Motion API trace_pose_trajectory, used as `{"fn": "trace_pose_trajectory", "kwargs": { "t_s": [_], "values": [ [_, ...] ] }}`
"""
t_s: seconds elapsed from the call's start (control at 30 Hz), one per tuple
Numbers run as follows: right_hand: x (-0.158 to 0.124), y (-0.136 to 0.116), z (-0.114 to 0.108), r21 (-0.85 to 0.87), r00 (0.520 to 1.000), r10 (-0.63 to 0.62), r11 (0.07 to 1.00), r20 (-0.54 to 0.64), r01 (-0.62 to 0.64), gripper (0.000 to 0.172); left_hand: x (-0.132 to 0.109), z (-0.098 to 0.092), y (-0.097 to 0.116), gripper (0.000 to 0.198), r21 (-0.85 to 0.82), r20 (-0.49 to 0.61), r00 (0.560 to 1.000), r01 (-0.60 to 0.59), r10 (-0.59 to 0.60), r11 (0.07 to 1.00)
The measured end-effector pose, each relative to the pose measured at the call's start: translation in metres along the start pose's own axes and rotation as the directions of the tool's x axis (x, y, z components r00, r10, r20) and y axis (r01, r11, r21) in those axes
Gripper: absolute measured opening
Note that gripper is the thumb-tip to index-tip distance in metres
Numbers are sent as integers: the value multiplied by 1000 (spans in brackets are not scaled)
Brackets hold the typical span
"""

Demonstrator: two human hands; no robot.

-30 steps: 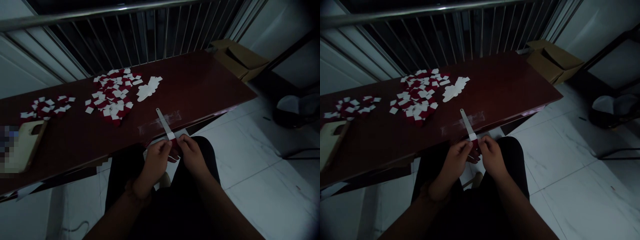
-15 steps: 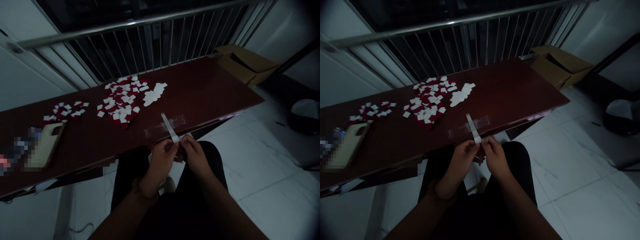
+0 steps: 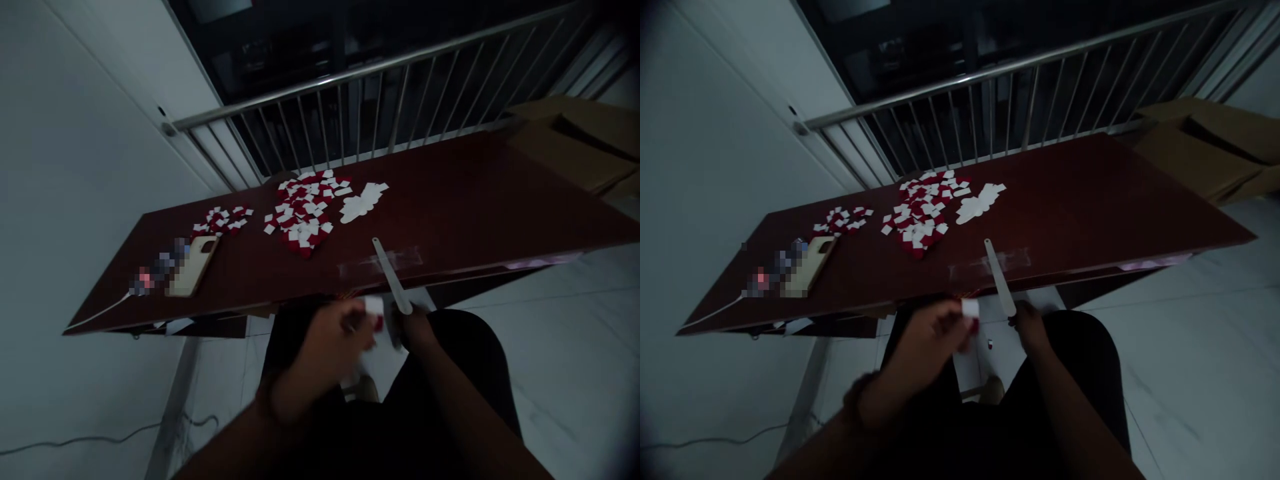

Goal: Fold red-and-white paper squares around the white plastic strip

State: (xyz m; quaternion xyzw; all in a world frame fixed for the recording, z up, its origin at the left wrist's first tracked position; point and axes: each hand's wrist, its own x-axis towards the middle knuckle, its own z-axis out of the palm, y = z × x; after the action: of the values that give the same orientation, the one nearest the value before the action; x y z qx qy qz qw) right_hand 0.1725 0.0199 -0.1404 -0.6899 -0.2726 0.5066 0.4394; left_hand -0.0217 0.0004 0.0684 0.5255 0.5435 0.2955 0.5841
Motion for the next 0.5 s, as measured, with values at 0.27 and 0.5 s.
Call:
{"fn": "trace_pose_trajectory", "kwargs": {
  "t_s": [0.27, 0.5],
  "values": [
    [6, 25, 12, 1, 988, 97, 995, 116, -98, 31, 88, -71, 19, 28, 436, -305, 881, -207, 360, 876],
    [4, 28, 11, -71, 986, 115, 992, 119, -107, 37, 43, -97, -31, 25, 871, 18, 876, -250, 482, 422]
  ]
}}
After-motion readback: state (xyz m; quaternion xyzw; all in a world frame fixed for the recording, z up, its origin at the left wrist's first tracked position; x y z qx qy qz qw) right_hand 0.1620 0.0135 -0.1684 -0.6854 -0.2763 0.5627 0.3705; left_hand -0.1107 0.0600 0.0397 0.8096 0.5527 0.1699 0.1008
